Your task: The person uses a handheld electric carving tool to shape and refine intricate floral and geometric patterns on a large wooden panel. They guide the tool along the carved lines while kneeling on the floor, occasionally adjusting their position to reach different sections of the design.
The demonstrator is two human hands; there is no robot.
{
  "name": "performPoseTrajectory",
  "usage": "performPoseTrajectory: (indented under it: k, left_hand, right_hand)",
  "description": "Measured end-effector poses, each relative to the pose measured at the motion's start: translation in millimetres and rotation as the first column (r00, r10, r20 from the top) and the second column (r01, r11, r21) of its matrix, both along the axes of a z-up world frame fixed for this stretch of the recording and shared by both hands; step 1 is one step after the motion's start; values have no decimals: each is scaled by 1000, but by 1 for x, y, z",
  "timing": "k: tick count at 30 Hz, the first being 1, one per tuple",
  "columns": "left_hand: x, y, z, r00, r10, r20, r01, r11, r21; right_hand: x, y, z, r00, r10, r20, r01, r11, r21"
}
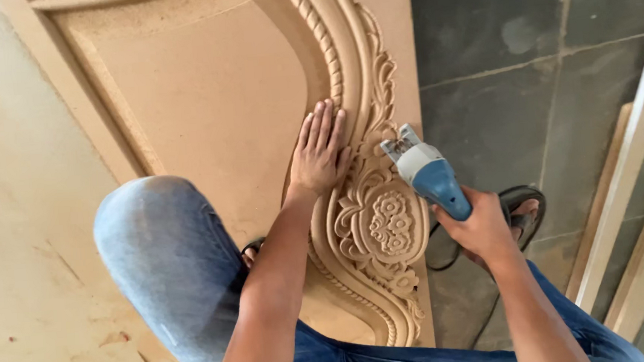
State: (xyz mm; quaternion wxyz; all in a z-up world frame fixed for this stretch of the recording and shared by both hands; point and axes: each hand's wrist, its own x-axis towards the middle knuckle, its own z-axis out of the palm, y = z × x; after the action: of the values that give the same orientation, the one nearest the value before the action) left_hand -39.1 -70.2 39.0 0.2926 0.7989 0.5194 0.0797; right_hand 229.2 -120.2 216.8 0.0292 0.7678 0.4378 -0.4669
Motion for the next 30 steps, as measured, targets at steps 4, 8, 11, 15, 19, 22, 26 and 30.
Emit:
performPoseTrajectory:
  k: [4,8,11,15,19,22,26,30]
  left_hand:
    - [1,-7,-7,999,-13,-32,12,999,-51]
    - [0,-3,-9,999,-22,-44,18,997,-73]
    - [1,-2,-7,999,-13,-37,10,998,-66]
    - [0,-3,-10,1000,-4,-22,3,998,-59]
    - [2,-5,-13,999,-16,-36,13,996,-84]
    - [0,-4,-12,999,-18,-49,14,998,-64]
    - [3,-5,-11,999,4,-36,-6,999,-47]
    - [1,-5,-13,1000,7,-9,-7,1000,-28]
  right_hand:
    - [2,1,-1,998,61,-1,-61,997,36]
    - [5,9,-1,994,103,42,-101,994,-52]
    - [6,15,3,994,106,40,-102,990,-97]
    - [5,21,5,996,85,37,-78,986,-149]
    - [10,26,4,987,161,11,-160,984,-82]
    - [12,29,3,983,185,-1,-185,980,-70]
    - [15,28,3,978,207,-20,-208,976,-64]
    - [16,27,-1,969,241,-53,-239,970,33]
